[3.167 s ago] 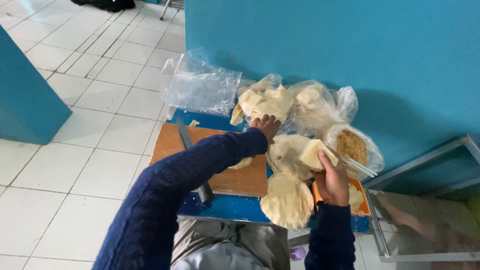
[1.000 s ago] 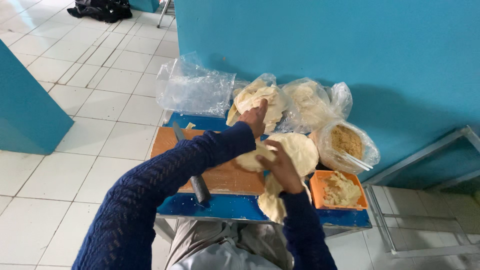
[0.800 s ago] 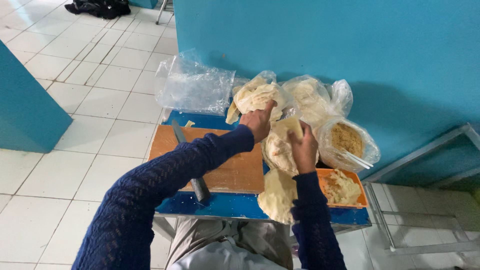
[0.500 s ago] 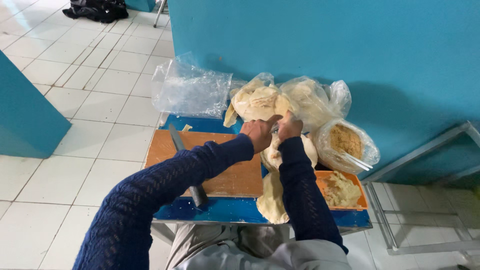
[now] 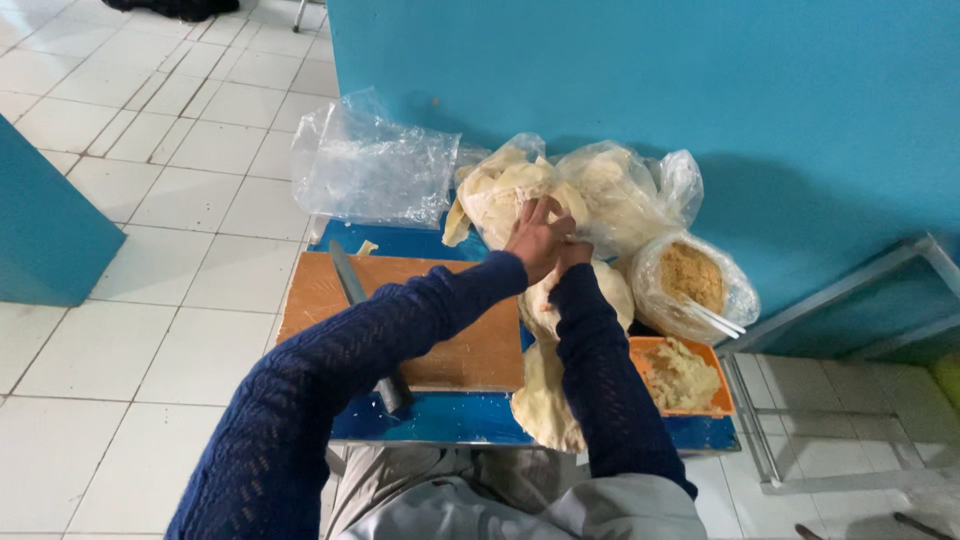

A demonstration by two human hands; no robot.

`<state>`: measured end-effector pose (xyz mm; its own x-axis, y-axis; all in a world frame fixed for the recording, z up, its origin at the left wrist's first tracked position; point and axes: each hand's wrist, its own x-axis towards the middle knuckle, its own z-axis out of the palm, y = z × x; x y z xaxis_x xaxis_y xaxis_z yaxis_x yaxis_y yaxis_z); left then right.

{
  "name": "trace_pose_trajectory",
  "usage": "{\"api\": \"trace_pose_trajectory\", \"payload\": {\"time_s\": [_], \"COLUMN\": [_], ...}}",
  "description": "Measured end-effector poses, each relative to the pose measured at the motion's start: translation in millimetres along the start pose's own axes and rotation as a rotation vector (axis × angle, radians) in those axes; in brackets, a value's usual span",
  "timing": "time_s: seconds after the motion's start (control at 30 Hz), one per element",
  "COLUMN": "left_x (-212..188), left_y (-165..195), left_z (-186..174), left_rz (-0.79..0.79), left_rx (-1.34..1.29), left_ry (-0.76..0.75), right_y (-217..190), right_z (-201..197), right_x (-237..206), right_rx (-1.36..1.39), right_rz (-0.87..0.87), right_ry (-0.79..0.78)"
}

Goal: The person sits at a small table and stretches thin dough sheets by hand, pulling and shaping each piece into a large thin round and stacking the finished sheets with a pile of completed ones. They occasionally use a knife to trim or cut dough pieces on a wooden board.

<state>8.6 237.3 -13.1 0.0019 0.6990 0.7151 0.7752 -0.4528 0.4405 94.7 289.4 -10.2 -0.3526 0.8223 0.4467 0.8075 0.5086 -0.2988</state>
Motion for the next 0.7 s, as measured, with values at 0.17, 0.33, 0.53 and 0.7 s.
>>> {"api": "trace_pose_trajectory", "payload": {"time_s": [0.17,0.33,0.53,0.7], "left_x": [7,9,13,9], "left_y": [-15,-18,-12,-13], "left_z": [-8,-13,-13,-15], "left_rz": [0.037,-0.031,-0.04,0.28], "left_rx": [-0.131,-0.369,-0.315,-0.275], "left_ry": [0.066,-0.101,-0.155,-0.012], "right_y": [16,23,24,16], "right_z": [1,-8,-12,-3], "right_x": [0,-3,-17,-20], "right_rx": [-0.198,-0.413,-0.148,-0.14], "right_rz": [-0.05,0.031,0.07,-0.156], "right_ry": [-0.007,-0.001,0.339,0.166]}}
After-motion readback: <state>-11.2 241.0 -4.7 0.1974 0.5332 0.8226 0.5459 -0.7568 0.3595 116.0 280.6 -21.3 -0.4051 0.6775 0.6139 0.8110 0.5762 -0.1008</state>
